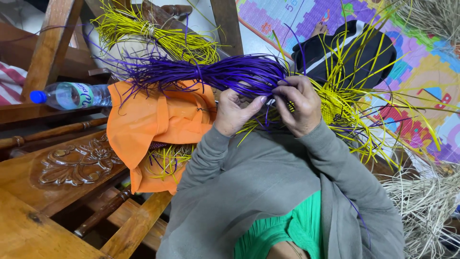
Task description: Weaving colored straw into a pattern.
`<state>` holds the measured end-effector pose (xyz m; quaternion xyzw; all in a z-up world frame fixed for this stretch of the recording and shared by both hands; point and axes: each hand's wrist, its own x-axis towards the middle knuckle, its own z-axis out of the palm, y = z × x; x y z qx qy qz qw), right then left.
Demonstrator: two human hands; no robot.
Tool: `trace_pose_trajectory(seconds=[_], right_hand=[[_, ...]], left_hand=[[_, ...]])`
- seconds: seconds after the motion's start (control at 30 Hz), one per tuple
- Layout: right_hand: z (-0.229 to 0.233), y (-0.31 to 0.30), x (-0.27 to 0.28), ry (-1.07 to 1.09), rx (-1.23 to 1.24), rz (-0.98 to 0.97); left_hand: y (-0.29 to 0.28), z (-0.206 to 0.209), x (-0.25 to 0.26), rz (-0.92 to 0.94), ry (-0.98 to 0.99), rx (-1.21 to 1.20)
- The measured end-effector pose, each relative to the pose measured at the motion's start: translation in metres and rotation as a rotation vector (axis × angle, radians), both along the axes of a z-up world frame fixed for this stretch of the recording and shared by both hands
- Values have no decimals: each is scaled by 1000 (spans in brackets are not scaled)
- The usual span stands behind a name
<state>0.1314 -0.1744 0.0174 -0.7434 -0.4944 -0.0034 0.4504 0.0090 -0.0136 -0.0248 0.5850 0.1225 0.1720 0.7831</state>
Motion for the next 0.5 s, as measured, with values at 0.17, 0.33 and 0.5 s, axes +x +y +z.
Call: trace_pose_trajectory(seconds=[0.17,0.33,0.5], right_hand=[[-3,-3,7,102,-50,90],[-14,-9,20,597,-80,357],[-32,-11,29,958,-75,519]], left_hand=[[-1,9,0,41,6,102],[1,7,-1,131,61,100],[2,11,-2,150,145,50]])
